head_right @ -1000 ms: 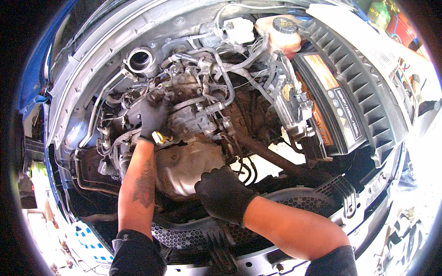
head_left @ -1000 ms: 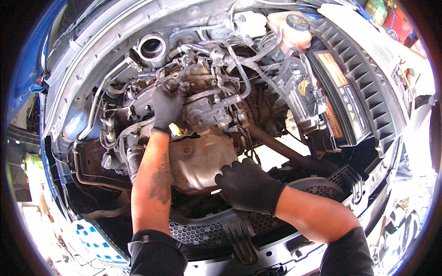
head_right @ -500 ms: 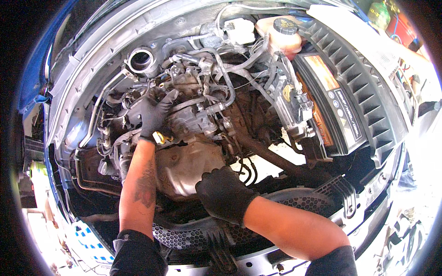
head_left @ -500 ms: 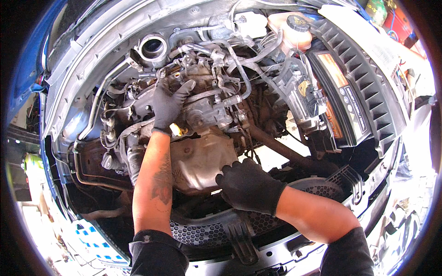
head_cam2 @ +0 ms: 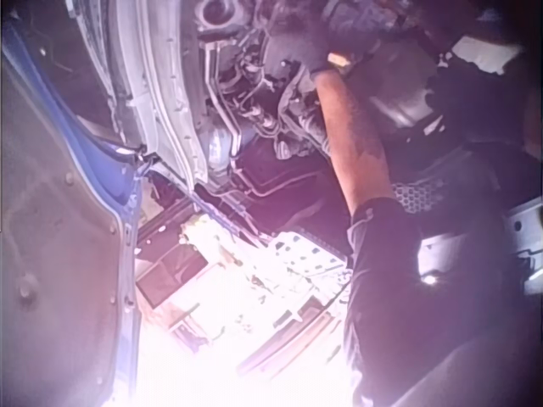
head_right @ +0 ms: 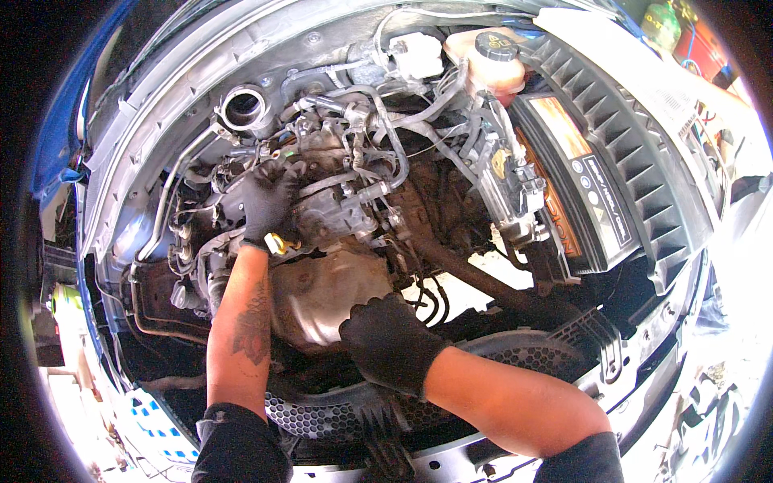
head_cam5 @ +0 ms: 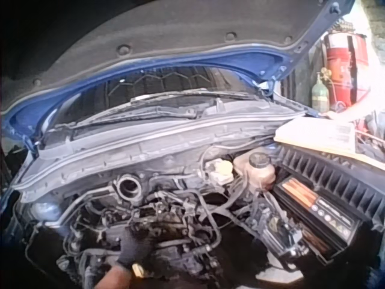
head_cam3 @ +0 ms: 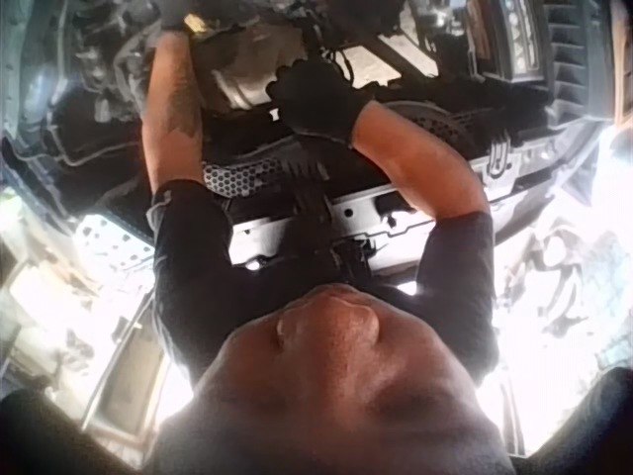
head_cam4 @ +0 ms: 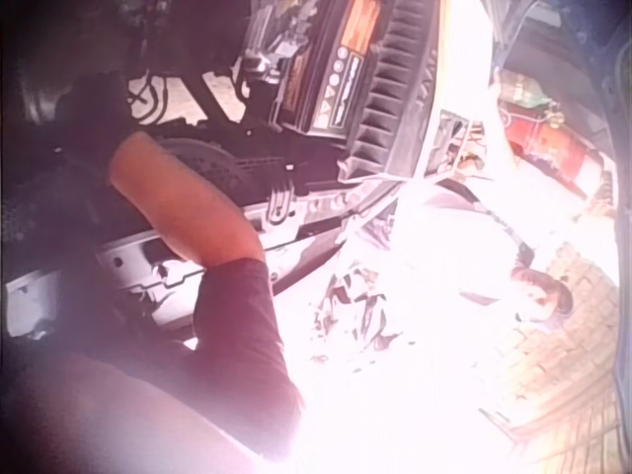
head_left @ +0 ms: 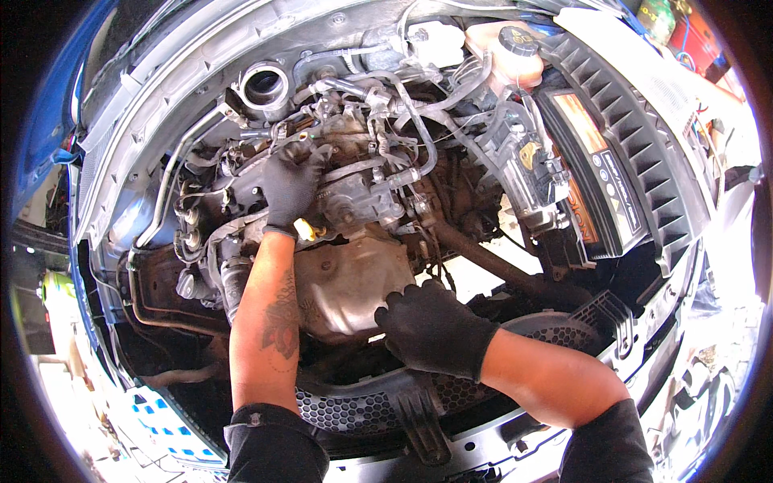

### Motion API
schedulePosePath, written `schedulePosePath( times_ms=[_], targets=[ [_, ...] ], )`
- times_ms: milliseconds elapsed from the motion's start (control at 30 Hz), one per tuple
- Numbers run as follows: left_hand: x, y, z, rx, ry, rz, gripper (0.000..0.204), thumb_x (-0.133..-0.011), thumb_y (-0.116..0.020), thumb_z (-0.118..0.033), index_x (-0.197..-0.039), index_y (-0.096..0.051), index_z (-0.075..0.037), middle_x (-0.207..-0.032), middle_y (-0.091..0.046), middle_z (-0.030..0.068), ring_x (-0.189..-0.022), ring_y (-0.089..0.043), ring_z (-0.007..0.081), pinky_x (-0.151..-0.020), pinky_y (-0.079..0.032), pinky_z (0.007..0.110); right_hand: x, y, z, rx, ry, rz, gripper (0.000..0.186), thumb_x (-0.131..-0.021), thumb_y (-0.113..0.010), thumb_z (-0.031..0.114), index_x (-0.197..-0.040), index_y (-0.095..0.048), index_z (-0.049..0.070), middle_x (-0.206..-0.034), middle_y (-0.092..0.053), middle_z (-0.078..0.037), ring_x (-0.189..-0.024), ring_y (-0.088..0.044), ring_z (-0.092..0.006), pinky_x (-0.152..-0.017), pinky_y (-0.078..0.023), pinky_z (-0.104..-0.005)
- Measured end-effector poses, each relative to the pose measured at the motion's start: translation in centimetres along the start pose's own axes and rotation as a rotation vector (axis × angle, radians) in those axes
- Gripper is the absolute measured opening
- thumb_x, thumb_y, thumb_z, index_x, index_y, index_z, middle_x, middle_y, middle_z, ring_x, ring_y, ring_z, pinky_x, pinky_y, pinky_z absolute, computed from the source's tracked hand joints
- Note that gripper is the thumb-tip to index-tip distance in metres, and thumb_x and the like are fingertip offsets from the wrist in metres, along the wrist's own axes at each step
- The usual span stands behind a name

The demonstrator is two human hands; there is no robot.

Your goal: The person is using a socket wrench to work on components within a car's engine bay. They loosen or tighten bolts on the engine block while another person assists by holding parts.

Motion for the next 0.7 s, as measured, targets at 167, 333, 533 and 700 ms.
schedulePosePath(
  times_ms=[167,333,533,700],
  targets=[
    [0.5,-0.6,-2.5,0.351,-0.029,-0.076,0.016,-0.089,-0.080,-0.012,-0.099,-0.074,-0.001,-0.091,-0.075,0.0040,-0.080,-0.064,0.0083,-0.075,-0.052,0.029,0.0,0.1,-0.1,-0.010,-0.018,0.015,0.019,-0.079,-0.073,0.022,-0.087,-0.069,0.004,-0.080,-0.068,-0.016,-0.072,-0.071,-0.0331,-0.064,-0.054,-0.0489],
    [-0.5,0.5,0.0,-0.075,0.021,0.021,0.024,-0.090,-0.081,-0.020,-0.100,-0.073,0.001,-0.096,-0.077,0.0074,-0.079,-0.067,0.0101,-0.077,-0.054,0.031,0.0,0.0,0.1,0.004,0.013,-0.033,0.019,-0.079,-0.072,0.022,-0.086,-0.069,0.005,-0.080,-0.068,-0.015,-0.073,-0.071,-0.0329,-0.064,-0.054,-0.0488],
    [0.4,-0.6,-2.2,0.347,-0.122,-0.046,0.025,-0.089,-0.083,-0.024,-0.086,-0.074,0.000,-0.080,-0.075,0.0047,-0.067,-0.063,0.0098,-0.066,-0.052,0.030,0.1,0.3,0.1,0.030,-0.023,0.019,0.020,-0.079,-0.072,0.023,-0.086,-0.068,0.005,-0.080,-0.067,-0.015,-0.073,-0.070,-0.0327,-0.064,-0.054,-0.0491],
    [0.0,1.0,0.0,-0.060,0.088,-0.093,0.025,-0.088,-0.084,-0.024,-0.091,-0.074,-0.001,-0.086,-0.074,0.0034,-0.073,-0.061,0.0076,-0.068,-0.050,0.028,0.1,0.1,0.0,0.024,-0.005,-0.003,0.021,-0.080,-0.072,0.024,-0.087,-0.068,0.005,-0.080,-0.068,-0.015,-0.073,-0.071,-0.0323,-0.064,-0.054,-0.0487]
  ],
)
Point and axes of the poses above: each hand's wrist, its own x-axis away from the middle knuckle, its own y-axis out of the back of the hand, z = x × y, the point moved 5 cm from there along -x, towards the middle knuckle
